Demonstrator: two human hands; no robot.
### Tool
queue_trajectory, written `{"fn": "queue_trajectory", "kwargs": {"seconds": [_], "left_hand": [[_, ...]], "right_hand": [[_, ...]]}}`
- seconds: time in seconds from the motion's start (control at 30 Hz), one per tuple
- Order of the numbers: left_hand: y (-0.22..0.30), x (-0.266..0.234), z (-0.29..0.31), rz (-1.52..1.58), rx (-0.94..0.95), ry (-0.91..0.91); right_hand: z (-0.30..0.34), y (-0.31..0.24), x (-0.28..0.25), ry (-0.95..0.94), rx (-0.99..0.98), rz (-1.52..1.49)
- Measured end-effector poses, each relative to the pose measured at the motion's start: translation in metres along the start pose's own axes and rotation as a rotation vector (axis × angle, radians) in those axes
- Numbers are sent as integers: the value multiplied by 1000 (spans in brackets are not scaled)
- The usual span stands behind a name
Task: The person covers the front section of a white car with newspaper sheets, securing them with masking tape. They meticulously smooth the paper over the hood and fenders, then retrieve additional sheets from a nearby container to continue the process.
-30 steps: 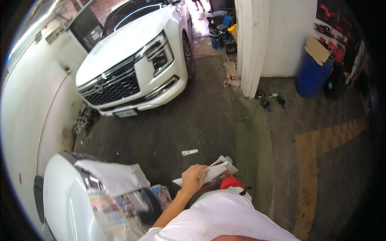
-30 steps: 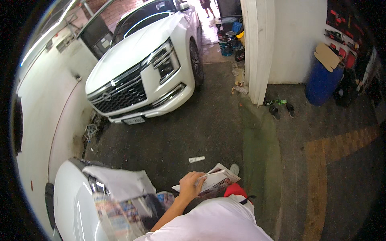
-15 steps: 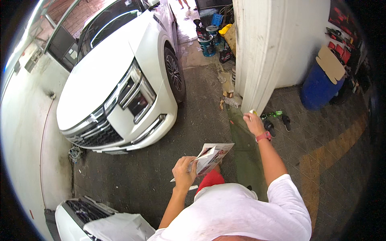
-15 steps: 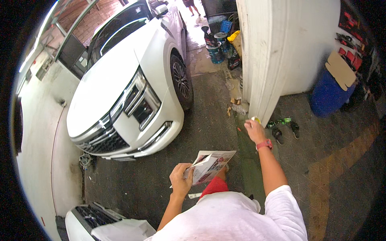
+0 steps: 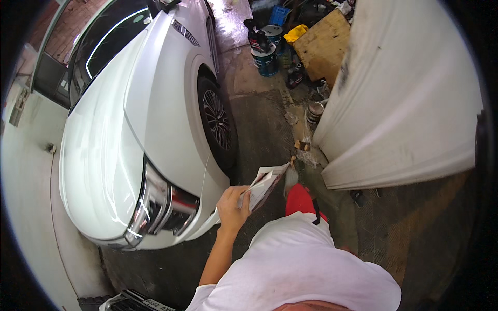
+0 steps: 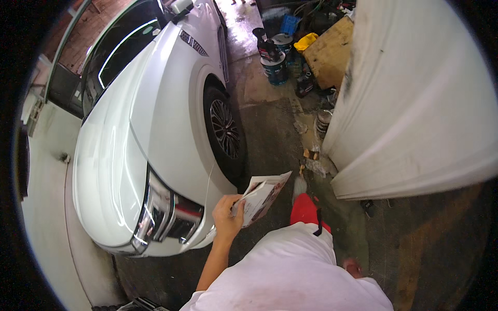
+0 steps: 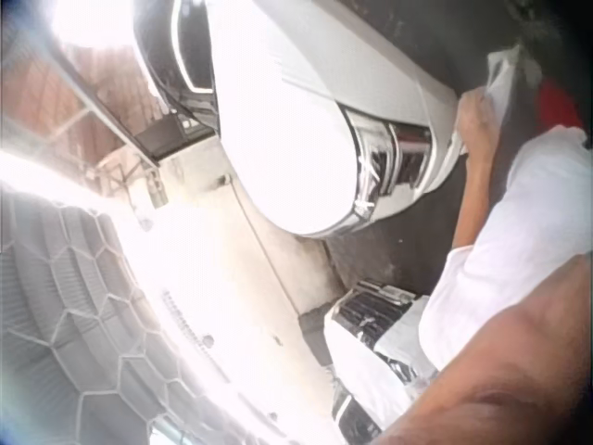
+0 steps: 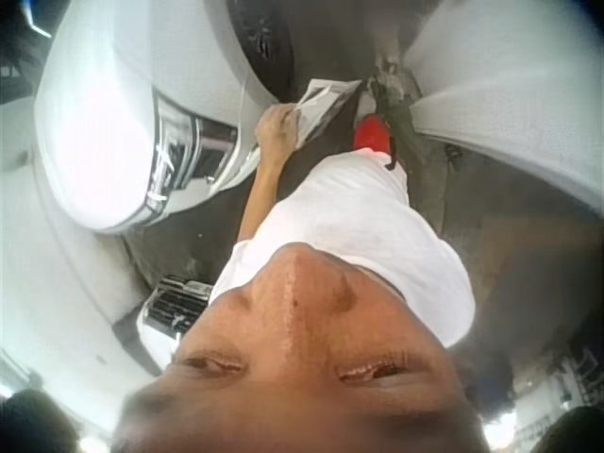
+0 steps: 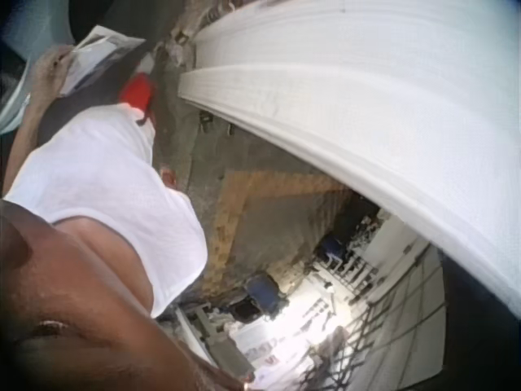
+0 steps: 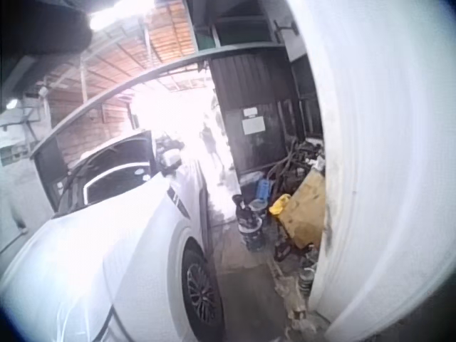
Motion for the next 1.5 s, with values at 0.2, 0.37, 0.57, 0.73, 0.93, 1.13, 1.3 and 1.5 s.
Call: {"fn": "queue_trajectory", "kwargs": {"seconds": [0.2,0.37,0.57,0.73,0.93,1.13,1.3,1.5], "left_hand": [[-75,105,-193,64,-136,4],[-111,129,-352,34,-139,12],[-177,159,-520,-19,-170,155],[-267,198,-647,16,-302,170],[-349,241,-838,123,-377,159],[-420,285,-1037,80,-330,140],[-459,336,-1221,-27,-255,121],[-527,473,-1453,2,-81,31]], "right_hand": [[-60,-135,-114,-127,5,60],[-230,-409,-397,154,-394,117],[-122,-814,-858,734,-971,-494],[-153,-971,-990,751,-1011,-515],[-356,-925,-875,205,-474,-147],[-400,-898,-797,168,-297,107],[-452,-885,-930,731,62,-300],[-399,-1068,-1303,1420,-145,-1073]]}}
Point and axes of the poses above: each hand's wrist, its own z-axis away from the middle knuckle, its own x-axis out of the palm, y = z × x, the point moved 9 cm from there along -z, towards the middle knuckle, and after that the axes turned 7 degrees about -z, right-handed, at the moved point
